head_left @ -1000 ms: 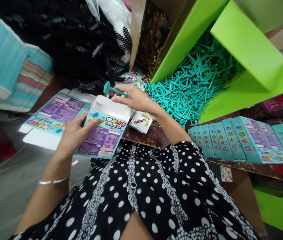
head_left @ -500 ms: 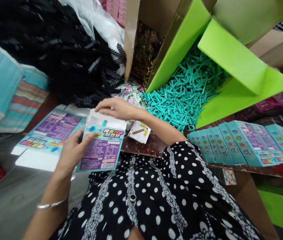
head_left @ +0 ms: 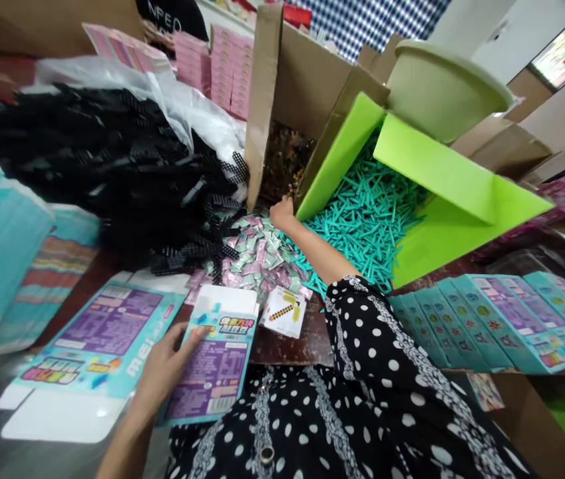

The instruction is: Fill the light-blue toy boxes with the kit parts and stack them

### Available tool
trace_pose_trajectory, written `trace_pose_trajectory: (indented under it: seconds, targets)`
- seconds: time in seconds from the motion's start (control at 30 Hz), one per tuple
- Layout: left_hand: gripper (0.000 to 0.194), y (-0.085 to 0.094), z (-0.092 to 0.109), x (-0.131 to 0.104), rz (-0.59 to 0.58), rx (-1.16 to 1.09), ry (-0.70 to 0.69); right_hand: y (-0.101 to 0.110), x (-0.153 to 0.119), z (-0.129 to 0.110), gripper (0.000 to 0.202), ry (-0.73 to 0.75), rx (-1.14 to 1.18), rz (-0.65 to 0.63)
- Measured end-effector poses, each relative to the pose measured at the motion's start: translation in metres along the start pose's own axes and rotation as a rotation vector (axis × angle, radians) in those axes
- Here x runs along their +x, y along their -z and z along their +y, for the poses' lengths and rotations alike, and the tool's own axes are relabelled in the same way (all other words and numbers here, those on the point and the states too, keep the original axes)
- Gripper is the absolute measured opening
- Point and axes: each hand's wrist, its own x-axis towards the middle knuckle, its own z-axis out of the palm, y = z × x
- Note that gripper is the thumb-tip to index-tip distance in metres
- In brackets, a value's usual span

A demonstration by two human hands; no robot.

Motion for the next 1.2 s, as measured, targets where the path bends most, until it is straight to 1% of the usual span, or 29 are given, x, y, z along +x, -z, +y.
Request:
trace_pose_trajectory:
  seconds: [0.07, 0.13, 0.2, 0.3, 0.33, 0.4, 0.47, 0.53, 0.6, 0.7, 0.77, 0.83, 0.9, 0.93, 0.97, 1.03, 1.07, 1.1, 1.13, 1.2]
  targets:
    - [0.083, -0.001, -0.005, 0.002, -0.006, -0.014, -0.014, 0.005, 0.004, -0.001, 0.042, -0.062, 0.027, 0.040]
    - [0.083, 0.000, -0.007, 0.004, -0.019, -0.016, -0.018, 0.011, 0.003, -0.001, 0.040, -0.098, 0.067, 0.113]
    - [0.082, 0.000, -0.006, 0.004, -0.034, -0.014, -0.007, 0.018, -0.004, 0.002, 0.041, -0.108, 0.115, 0.196]
    - [0.082, 0.001, 0.001, 0.002, -0.010, -0.013, 0.026, 0.028, -0.021, 0.016, 0.041, -0.161, 0.203, 0.302]
    - [0.082, 0.001, 0.004, 0.001, 0.000, -0.011, 0.034, 0.030, -0.027, 0.022, 0.038, -0.183, 0.277, 0.346]
    - [0.083, 0.001, 0.008, -0.002, 0.016, 0.000, 0.039, 0.032, -0.042, 0.035, 0.027, -0.187, 0.501, 0.457]
    - [0.082, 0.001, 0.011, -0.003, 0.018, 0.012, 0.028, 0.027, -0.056, 0.047, 0.017, -0.120, 0.759, 0.553]
    - [0.081, 0.002, 0.010, -0.003, 0.020, 0.029, 0.018, 0.017, -0.068, 0.054, 0.017, -0.036, 0.929, 0.575]
    - [0.083, 0.002, 0.009, -0.003, 0.028, 0.037, 0.019, 0.001, -0.078, 0.057, 0.020, -0.030, 0.958, 0.523]
    - [0.084, 0.002, 0.005, -0.001, 0.057, 0.047, 0.031, -0.028, -0.097, 0.059, 0.024, -0.127, 0.852, 0.388]
    - [0.085, 0.002, 0.005, -0.001, 0.067, 0.054, 0.027, -0.045, -0.114, 0.064, 0.019, -0.177, 0.784, 0.300]
    - [0.085, 0.003, 0.006, -0.001, 0.065, 0.054, 0.022, -0.055, -0.130, 0.068, 0.009, -0.202, 0.708, 0.247]
    - [0.086, 0.003, 0.007, -0.001, 0.061, 0.052, 0.027, -0.056, -0.141, 0.069, 0.007, -0.205, 0.630, 0.225]
    - [0.086, 0.003, 0.007, -0.001, 0.061, 0.053, 0.034, -0.054, -0.143, 0.066, 0.011, -0.178, 0.597, 0.219]
    - [0.087, 0.003, 0.007, -0.001, 0.058, 0.057, 0.042, -0.050, -0.143, 0.061, 0.020, -0.116, 0.556, 0.205]
    - [0.089, 0.003, 0.006, 0.000, 0.054, 0.054, 0.051, -0.041, -0.135, 0.046, 0.046, 0.096, 0.431, 0.126]
    - [0.089, 0.002, 0.005, 0.001, 0.053, 0.047, 0.049, -0.036, -0.130, 0.036, 0.059, 0.214, 0.347, 0.059]
    - [0.089, 0.002, 0.005, 0.001, 0.055, 0.035, 0.043, -0.031, -0.124, 0.026, 0.067, 0.313, 0.262, -0.016]
    - [0.089, 0.001, 0.005, 0.001, 0.059, 0.024, 0.034, -0.027, -0.118, 0.016, 0.072, 0.378, 0.187, -0.085]
    - [0.088, 0.000, 0.006, 0.000, 0.072, 0.009, 0.009, -0.020, -0.110, 0.000, 0.073, 0.408, 0.096, -0.171]
